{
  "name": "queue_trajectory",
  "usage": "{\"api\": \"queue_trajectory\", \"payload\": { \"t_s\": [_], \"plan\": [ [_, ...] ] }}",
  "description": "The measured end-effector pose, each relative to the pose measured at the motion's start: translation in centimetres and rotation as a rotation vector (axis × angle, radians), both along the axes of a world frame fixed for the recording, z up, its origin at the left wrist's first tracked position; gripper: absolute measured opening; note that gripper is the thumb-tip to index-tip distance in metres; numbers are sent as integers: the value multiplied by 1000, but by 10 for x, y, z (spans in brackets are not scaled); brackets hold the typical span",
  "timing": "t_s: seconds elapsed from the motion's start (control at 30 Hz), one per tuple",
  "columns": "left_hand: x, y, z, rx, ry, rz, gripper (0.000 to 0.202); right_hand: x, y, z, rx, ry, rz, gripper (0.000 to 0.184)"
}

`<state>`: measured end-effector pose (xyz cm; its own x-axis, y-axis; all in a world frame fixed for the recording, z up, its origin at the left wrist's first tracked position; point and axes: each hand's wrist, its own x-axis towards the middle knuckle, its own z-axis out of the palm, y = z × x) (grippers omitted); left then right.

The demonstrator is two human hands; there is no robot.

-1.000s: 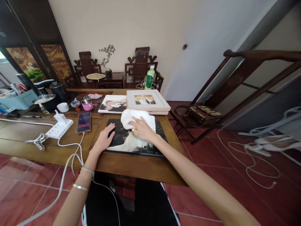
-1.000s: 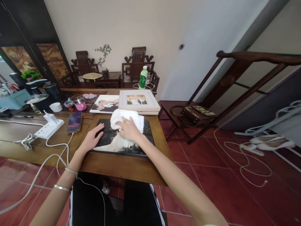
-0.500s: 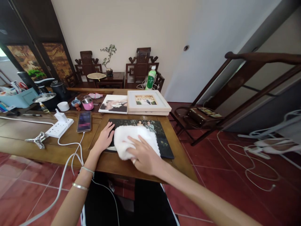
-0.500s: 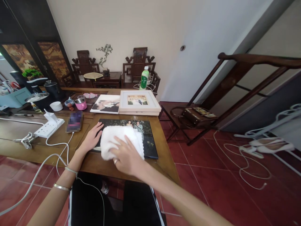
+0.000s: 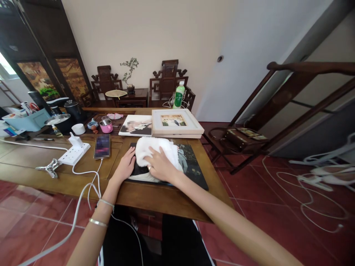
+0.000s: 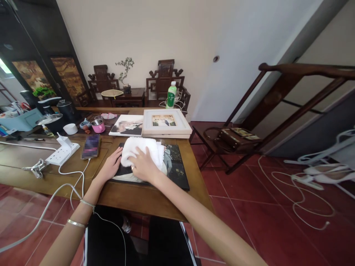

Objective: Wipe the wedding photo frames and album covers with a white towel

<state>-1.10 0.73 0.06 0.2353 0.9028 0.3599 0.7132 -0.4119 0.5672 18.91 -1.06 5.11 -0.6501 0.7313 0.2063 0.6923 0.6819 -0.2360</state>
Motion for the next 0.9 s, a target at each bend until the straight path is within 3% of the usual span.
{"api": "queue_trajectory", "payload": {
  "t_s": [0.13,0.23,0.33,0.5,0.6,0.7,0.8,0.9],
  "plan": [
    [0,0,0,1,-2,-4,45,18,-65,1,-63,42,116,38],
    [1,-1,0,-1,2,5,45,40,-93,3,-109,76,153,37],
    [1,-1,0,-5,-1,7,45,66,-89,-2,-80,100,73,37],
    [1,0,-2,3,-32,6,43,94,-33,-10,6,0,-236,35],
    [2,-2,1,3,-44,18,44,79,-3,-3,-33,-100,-329,39],
    [4,-5,8,59,-100,53,46,41,4,5,-57,-104,-313,42],
    [5,-8,14,129,-178,86,48,2,-11,6,-47,-41,-123,44],
    [4,-10,16,130,-198,93,51,-14,-38,4,-48,11,90,42]
  ]
}}
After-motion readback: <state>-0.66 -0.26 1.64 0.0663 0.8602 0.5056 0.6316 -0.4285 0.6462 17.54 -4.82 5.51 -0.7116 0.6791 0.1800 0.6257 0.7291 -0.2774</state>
